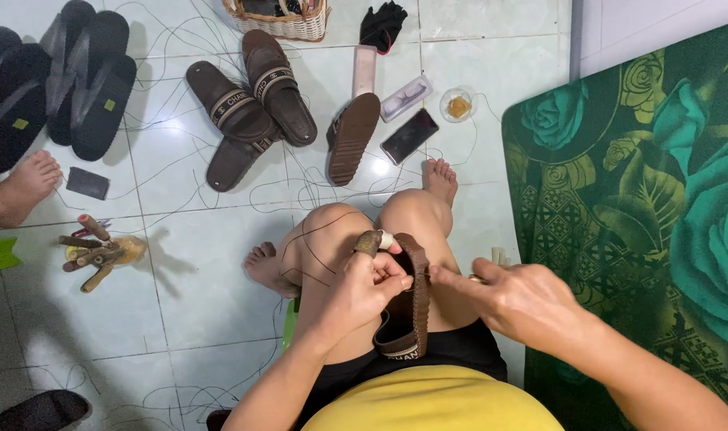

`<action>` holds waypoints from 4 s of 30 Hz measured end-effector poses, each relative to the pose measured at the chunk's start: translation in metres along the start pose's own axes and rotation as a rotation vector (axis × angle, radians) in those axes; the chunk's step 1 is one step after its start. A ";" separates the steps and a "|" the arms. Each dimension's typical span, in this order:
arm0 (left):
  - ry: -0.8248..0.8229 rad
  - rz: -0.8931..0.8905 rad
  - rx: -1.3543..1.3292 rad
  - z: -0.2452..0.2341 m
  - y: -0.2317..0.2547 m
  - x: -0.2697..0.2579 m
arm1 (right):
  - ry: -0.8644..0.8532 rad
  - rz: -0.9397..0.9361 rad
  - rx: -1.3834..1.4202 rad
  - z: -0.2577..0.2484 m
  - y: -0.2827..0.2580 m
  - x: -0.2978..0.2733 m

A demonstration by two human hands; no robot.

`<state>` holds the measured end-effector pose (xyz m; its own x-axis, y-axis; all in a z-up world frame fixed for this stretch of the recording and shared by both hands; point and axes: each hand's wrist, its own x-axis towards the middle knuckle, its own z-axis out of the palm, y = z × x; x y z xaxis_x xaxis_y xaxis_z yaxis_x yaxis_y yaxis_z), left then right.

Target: Hand-stitching a brown sandal using a needle and thread to repair the sole or strap.

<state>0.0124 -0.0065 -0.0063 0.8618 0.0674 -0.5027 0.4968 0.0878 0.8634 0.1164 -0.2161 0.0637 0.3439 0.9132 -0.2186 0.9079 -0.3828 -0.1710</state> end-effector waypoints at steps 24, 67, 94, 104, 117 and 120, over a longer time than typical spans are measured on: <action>0.118 0.171 0.296 0.006 -0.002 -0.031 | 0.440 0.131 0.857 0.047 -0.045 0.016; 0.107 0.476 -0.076 -0.023 0.002 -0.021 | -0.058 0.380 0.683 0.030 -0.004 0.045; 0.326 0.399 -0.611 -0.090 0.020 0.079 | -0.053 0.617 1.068 0.050 -0.011 0.060; 0.567 0.363 0.670 -0.185 -0.046 -0.117 | -0.121 0.508 0.813 0.012 -0.039 0.044; 1.063 0.454 0.918 -0.143 -0.095 -0.235 | 0.456 0.551 1.151 0.090 -0.065 -0.042; 1.191 0.430 0.869 -0.125 -0.088 -0.246 | 0.454 0.501 1.218 0.093 -0.072 -0.036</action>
<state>-0.2564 0.0931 0.0366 0.5821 0.7029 0.4086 0.5087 -0.7069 0.4914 0.0165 -0.2350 -0.0058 0.8261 0.5199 -0.2175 -0.0307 -0.3438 -0.9385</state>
